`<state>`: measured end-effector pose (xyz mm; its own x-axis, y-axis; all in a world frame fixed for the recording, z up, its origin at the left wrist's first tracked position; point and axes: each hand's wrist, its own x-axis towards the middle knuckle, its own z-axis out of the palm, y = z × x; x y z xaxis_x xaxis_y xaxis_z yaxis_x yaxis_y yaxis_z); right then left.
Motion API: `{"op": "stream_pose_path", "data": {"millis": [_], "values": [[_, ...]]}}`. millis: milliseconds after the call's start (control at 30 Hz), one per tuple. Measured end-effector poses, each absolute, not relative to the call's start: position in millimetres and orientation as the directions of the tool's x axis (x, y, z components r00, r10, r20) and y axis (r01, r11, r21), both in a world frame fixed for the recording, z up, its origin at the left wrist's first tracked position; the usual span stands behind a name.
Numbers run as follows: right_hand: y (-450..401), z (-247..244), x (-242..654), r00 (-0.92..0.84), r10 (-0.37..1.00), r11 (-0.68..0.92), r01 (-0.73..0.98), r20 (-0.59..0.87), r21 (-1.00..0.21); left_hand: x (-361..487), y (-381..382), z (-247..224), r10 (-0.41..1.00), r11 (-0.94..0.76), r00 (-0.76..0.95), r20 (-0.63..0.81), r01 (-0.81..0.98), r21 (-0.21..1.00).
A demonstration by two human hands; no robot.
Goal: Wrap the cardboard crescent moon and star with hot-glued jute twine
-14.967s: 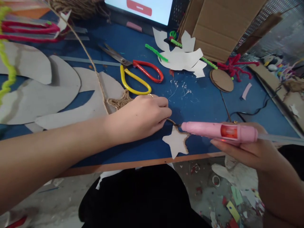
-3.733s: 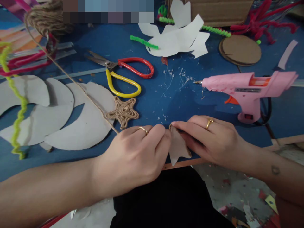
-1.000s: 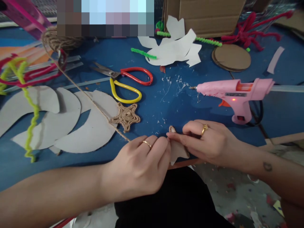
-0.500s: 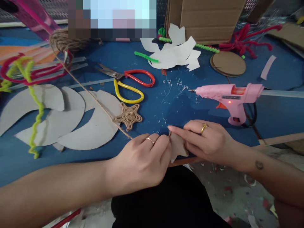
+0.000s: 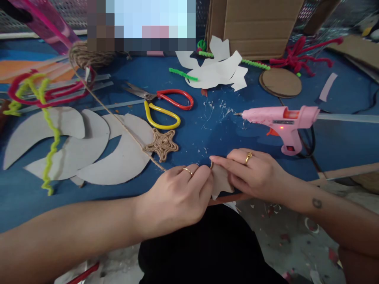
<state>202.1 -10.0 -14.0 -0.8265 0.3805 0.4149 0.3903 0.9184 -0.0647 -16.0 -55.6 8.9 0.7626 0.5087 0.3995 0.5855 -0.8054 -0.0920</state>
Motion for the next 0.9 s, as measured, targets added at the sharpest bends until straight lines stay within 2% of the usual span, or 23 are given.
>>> {"op": "stream_pose_path", "data": {"millis": [333, 600, 733, 900], "values": [[-11.4, -8.8, 200.9, -0.828, 0.36, 0.917, 0.398, 0.43, -0.002, -16.6, -53.9, 6.7, 0.51, -0.8, 0.773, 0.377, 0.588, -0.122], [-10.7, -12.5, 204.2, -0.816, 0.377, 0.915, 0.401, 0.438, -0.039, -17.5, -59.6, 10.1, 0.491, -0.789, 0.788, 0.371, 0.583, -0.195], [-9.9, -13.3, 205.7, -0.81, 0.377, 0.919, 0.389, 0.449, -0.071, -16.5, -58.7, 9.7, 0.483, -0.797, 0.79, 0.377, 0.575, -0.186], [-10.2, -13.8, 204.0, -0.814, 0.374, 0.918, 0.392, 0.446, -0.054, -17.5, -58.7, 10.6, 0.468, -0.8, 0.794, 0.388, 0.568, -0.196]]}}
